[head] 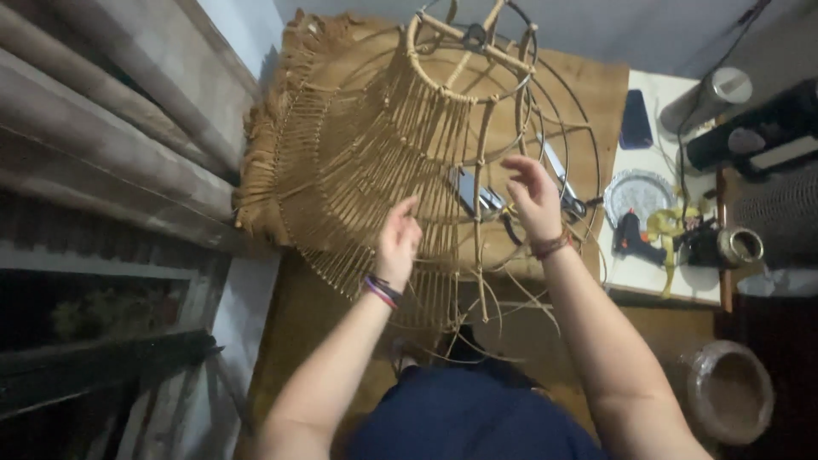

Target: Weaving wicker strands onto a metal frame and securing them with hot glue and hand tools.

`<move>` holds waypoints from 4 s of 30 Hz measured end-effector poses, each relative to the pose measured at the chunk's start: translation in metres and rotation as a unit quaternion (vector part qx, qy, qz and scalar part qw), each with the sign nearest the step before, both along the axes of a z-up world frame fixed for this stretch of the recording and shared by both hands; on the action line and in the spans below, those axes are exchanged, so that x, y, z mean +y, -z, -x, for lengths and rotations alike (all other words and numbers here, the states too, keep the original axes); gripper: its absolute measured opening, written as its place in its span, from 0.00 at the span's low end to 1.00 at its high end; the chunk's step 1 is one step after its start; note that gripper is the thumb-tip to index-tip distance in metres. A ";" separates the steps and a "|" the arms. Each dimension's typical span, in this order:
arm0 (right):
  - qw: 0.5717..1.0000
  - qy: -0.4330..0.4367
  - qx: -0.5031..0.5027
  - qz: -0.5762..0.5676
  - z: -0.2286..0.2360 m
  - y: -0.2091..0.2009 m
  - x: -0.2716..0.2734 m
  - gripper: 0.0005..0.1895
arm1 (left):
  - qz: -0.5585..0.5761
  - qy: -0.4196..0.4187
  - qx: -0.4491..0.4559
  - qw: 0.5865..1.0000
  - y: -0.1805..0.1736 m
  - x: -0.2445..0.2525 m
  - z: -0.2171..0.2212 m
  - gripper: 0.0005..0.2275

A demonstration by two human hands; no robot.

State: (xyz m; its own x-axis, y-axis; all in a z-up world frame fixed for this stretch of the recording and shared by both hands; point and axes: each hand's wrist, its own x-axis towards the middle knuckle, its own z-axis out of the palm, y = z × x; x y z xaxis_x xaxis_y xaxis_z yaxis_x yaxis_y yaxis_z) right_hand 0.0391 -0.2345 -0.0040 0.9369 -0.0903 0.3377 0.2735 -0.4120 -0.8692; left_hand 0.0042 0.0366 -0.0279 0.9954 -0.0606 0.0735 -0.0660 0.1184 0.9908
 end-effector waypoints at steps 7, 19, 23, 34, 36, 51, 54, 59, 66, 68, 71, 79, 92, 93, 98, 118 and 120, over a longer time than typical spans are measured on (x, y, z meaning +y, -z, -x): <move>0.965 -0.131 -0.066 0.217 -0.075 0.015 -0.025 0.30 | -0.133 -0.025 -0.134 0.982 0.093 -0.045 0.008 0.19; 0.923 -0.170 -0.086 0.335 -0.107 0.025 -0.016 0.16 | -0.674 -0.096 -0.263 0.684 0.053 -0.125 -0.031 0.03; 0.942 -0.113 -0.080 0.305 -0.104 0.040 -0.013 0.16 | -0.671 -0.098 -0.233 0.697 0.042 -0.130 -0.032 0.04; 0.939 -0.118 -0.079 0.314 -0.102 0.030 -0.009 0.17 | -0.669 -0.059 -0.204 0.713 0.073 -0.145 -0.046 0.08; 0.937 -0.114 -0.085 0.318 -0.102 0.031 -0.007 0.16 | -0.669 -0.055 -0.202 0.713 0.078 -0.146 -0.048 0.08; 0.935 -0.184 -0.078 0.292 -0.105 -0.021 -0.001 0.15 | -0.622 0.042 -0.083 0.778 0.087 -0.158 -0.088 0.10; 0.897 -0.267 0.176 0.306 -0.121 -0.024 -0.003 0.28 | -0.621 0.162 0.040 0.766 0.088 -0.157 -0.088 0.14; 0.857 -0.319 0.221 0.340 -0.138 -0.028 -0.001 0.22 | -0.589 0.178 -0.106 0.781 0.123 -0.148 -0.097 0.10; 0.836 -0.299 0.230 0.398 -0.138 -0.020 0.000 0.28 | 0.096 0.222 0.154 0.958 0.085 -0.127 -0.090 0.30; 0.864 -0.235 0.111 0.431 -0.144 0.024 -0.014 0.32 | 0.040 0.235 0.162 0.958 0.056 -0.118 -0.085 0.31; 0.921 -0.224 -0.001 0.318 -0.102 -0.043 0.003 0.50 | -0.376 0.197 0.095 0.900 -0.013 -0.098 -0.060 0.31; 0.931 -0.308 0.041 -0.192 -0.116 0.003 -0.024 0.34 | -0.608 0.029 -0.110 0.786 -0.075 -0.117 -0.075 0.25; 0.974 -0.095 -0.152 -0.137 -0.118 0.031 0.004 0.12 | -0.098 0.067 -0.228 0.966 -0.026 -0.067 -0.118 0.08; 0.974 -0.091 -0.153 -0.139 -0.116 0.037 0.003 0.12 | -0.099 0.072 -0.229 0.966 -0.033 -0.064 -0.087 0.08; 0.974 -0.032 -0.225 0.008 -0.121 0.053 -0.002 0.13 | 0.047 0.113 -0.045 0.991 0.052 -0.064 0.033 0.10; 0.923 -0.153 0.125 -0.330 -0.025 -0.066 0.055 0.09 | -0.236 0.166 -0.289 0.913 0.086 -0.053 0.007 0.14; 0.932 -0.191 0.055 -0.302 0.003 -0.075 0.039 0.12 | -0.227 0.178 -0.288 0.913 0.099 -0.045 0.006 0.18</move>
State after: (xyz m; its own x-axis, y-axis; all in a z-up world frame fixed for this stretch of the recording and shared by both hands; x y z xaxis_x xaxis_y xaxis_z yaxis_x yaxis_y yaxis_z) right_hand 0.0356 -0.1950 0.0711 0.9654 0.1147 0.2341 0.1964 0.2704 -0.9425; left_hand -0.0020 -0.0083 -0.1266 0.7113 -0.5272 0.4650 -0.6282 -0.1800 0.7569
